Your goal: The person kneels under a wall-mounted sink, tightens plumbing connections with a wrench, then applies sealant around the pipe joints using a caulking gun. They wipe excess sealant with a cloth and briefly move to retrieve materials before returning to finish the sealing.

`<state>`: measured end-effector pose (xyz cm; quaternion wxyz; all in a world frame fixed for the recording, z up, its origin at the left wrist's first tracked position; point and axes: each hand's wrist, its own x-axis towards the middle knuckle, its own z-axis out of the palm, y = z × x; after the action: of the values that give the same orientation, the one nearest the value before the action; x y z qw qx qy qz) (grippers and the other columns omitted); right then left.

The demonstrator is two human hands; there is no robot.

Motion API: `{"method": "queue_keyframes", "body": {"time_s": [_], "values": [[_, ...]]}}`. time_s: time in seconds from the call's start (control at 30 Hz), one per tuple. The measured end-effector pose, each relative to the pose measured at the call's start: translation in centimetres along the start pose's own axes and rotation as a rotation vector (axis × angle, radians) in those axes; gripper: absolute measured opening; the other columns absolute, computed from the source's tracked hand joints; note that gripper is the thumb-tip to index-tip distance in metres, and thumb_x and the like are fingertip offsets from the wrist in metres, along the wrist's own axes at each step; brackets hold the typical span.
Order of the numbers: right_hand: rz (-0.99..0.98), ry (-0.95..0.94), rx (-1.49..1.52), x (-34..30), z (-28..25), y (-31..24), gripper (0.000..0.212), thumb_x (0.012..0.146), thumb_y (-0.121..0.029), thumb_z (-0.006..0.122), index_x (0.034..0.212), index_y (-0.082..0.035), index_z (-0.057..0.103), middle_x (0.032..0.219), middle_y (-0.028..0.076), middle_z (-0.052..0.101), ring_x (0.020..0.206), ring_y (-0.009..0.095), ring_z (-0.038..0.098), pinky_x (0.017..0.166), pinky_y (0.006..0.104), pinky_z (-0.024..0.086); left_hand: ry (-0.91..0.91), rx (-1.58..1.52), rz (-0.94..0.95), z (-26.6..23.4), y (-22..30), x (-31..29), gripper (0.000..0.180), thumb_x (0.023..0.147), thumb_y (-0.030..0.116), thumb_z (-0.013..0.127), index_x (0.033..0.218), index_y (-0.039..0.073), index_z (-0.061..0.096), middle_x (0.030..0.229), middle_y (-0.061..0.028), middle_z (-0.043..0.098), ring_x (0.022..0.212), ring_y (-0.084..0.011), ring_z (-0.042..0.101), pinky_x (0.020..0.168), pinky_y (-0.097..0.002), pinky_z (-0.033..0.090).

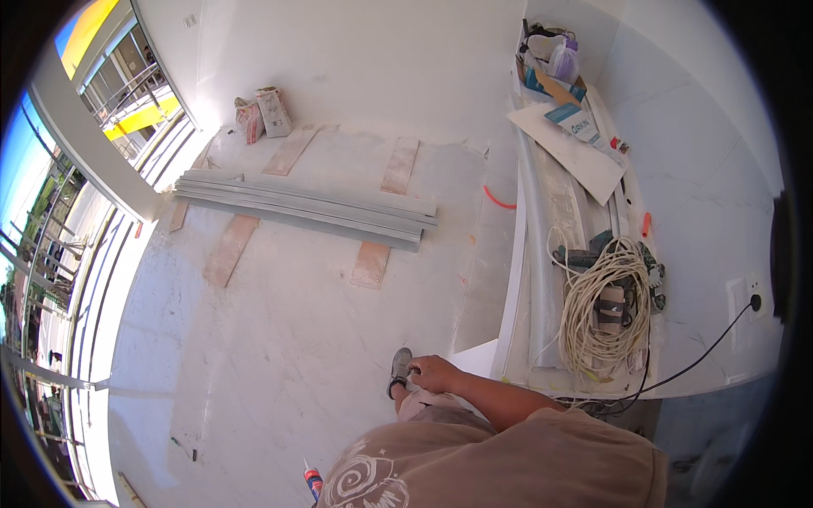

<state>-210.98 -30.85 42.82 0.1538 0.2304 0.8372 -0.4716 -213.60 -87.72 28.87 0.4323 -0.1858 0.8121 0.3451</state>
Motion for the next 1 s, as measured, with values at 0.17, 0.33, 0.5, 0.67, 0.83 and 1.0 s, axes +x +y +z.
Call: {"method": "queue_keyframes", "body": {"time_s": [0.17, 0.33, 0.5, 0.67, 0.83, 1.0], "values": [[0.029, -0.003, 0.004, 9.0, -6.0, -0.1, 0.047, 0.089, -0.032, 0.068, 0.127, -0.004, 0.069, 0.117, 0.023, 0.073, 0.112, 0.039, 0.069, 0.097, 0.0454, 0.054, -0.04, -0.01, -0.041, 1.2, 19.7, 1.3, 0.053, 0.081, 0.029, 0.076, 0.12, -0.005, 0.063, 0.09, -0.0202, 0.075, 0.085, -0.0367, 0.074, 0.08, -0.048, 0.059], [0.128, 0.081, 0.058, 15.3, -14.5, -0.2, 0.046, 0.091, -0.03, 0.069, 0.126, -0.001, 0.069, 0.114, 0.021, 0.075, 0.109, 0.037, 0.07, 0.095, 0.0449, 0.055, -0.034, -0.043, 0.034, 1.2, 35.2, 4.5, 0.056, 0.083, 0.032, 0.075, 0.126, -0.002, 0.06, 0.093, -0.021, 0.074, 0.086, -0.0387, 0.073, 0.08, -0.0495, 0.058], [0.18, 0.205, 0.105, 20.1, -21.5, 0.9, 0.044, 0.093, -0.029, 0.068, 0.127, -0.001, 0.068, 0.113, 0.021, 0.075, 0.106, 0.036, 0.071, 0.094, 0.044, 0.055, -0.048, -0.003, 0.088, 1.8, 46.7, 9.1, 0.06, 0.085, 0.035, 0.074, 0.131, 0.001, 0.058, 0.095, -0.0217, 0.074, 0.086, -0.0407, 0.072, 0.08, -0.0511, 0.057], [0.294, 0.291, 0.121, 23.0, -26.9, 2.6, 0.044, 0.092, -0.029, 0.069, 0.126, -0.001, 0.069, 0.111, 0.02, 0.075, 0.103, 0.037, 0.072, 0.093, 0.0444, 0.055, -0.113, 0.167, 0.144, 3.4, 56.9, 16.4, 0.063, 0.086, 0.038, 0.073, 0.136, 0.004, 0.055, 0.098, -0.0224, 0.074, 0.087, -0.0426, 0.071, 0.081, -0.0526, 0.057], [0.346, 0.51, 0.209, 22.9, -34.9, 2.4, 0.044, 0.092, -0.029, 0.07, 0.126, -0.001, 0.069, 0.108, 0.02, 0.075, 0.101, 0.036, 0.072, 0.093, 0.043, 0.055, -0.126, 0.57, 0.471, 3.4, 70.1, 22.0, 0.066, 0.088, 0.042, 0.072, 0.141, 0.008, 0.052, 0.1, -0.0231, 0.074, 0.088, -0.0446, 0.07, 0.081, -0.0542, 0.056], [0.357, 0.747, 0.478, 21.6, -43.0, -0.1, 0.05, 0.095, -0.033, 0.072, 0.131, 0.002, 0.066, 0.112, 0.019, 0.074, 0.105, 0.03, 0.071, 0.094, 0.0398, 0.055, -0.078, 0.962, 1.079, 8.3, 92.9, 18.7, 0.078, 0.088, 0.034, 0.079, 0.151, 0.005, 0.044, 0.122, -0.0258, 0.071, 0.112, -0.0467, 0.068, 0.095, -0.0512, 0.056]]}}
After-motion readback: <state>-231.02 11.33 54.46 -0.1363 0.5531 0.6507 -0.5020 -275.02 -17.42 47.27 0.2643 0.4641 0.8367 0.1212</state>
